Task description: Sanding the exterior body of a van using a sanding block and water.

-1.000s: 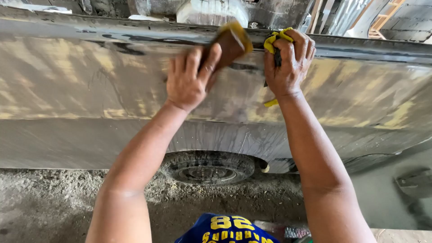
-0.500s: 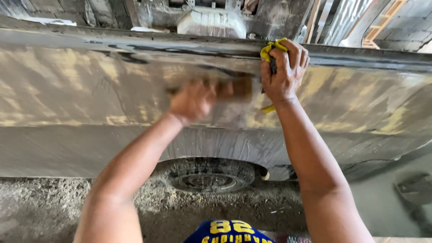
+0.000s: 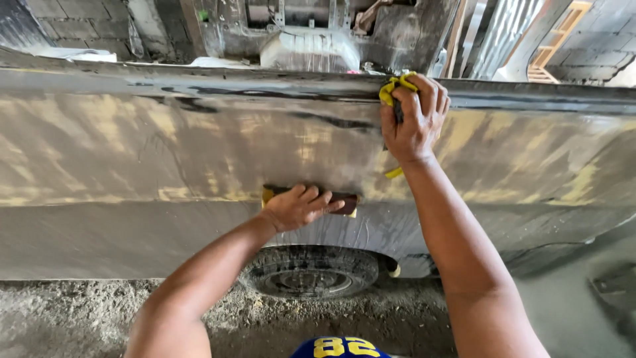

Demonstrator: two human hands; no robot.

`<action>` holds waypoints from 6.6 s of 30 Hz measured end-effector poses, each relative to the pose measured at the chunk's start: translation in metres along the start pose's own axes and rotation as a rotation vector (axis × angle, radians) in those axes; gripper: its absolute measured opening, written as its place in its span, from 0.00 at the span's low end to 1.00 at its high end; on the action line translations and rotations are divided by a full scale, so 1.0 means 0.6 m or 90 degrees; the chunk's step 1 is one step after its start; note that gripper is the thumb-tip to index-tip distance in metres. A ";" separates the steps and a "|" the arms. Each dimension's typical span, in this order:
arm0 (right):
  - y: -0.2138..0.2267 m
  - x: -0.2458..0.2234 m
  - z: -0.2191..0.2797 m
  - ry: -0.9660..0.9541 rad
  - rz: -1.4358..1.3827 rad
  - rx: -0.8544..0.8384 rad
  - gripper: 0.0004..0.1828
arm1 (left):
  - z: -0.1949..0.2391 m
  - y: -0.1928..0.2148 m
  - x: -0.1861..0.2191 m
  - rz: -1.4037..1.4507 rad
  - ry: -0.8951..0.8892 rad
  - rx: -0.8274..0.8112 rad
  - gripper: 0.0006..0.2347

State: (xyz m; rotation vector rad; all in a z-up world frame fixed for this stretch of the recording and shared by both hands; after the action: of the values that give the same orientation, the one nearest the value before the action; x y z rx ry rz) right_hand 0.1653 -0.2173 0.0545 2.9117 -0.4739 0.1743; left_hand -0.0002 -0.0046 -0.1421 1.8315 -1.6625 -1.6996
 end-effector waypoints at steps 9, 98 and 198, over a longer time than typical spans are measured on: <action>-0.003 0.003 0.013 -0.004 0.020 -0.006 0.12 | -0.088 0.154 -0.127 -0.128 0.332 0.175 0.27; 0.043 0.101 0.164 -0.002 0.090 0.055 0.14 | -0.221 0.200 -0.107 -0.061 0.292 0.103 0.35; -0.146 -0.132 0.064 0.554 -0.113 -0.204 0.07 | -0.099 -0.096 0.071 -0.003 0.079 -0.011 0.18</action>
State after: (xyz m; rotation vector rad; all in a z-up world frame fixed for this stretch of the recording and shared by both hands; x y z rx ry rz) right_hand 0.1224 -0.1192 -0.0088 2.2445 -0.0747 1.1403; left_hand 0.0689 -0.0466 -0.1882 1.8926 -1.5907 -1.5619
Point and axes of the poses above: each hand's wrist, its own z-axis away from the middle knuckle, its own y-axis out of the back of the hand, x = y × z, the point moved 1 cm from there along -z, towards the middle knuckle, and after that the axes turned 3 degrees about y, right-handed, at the moved point
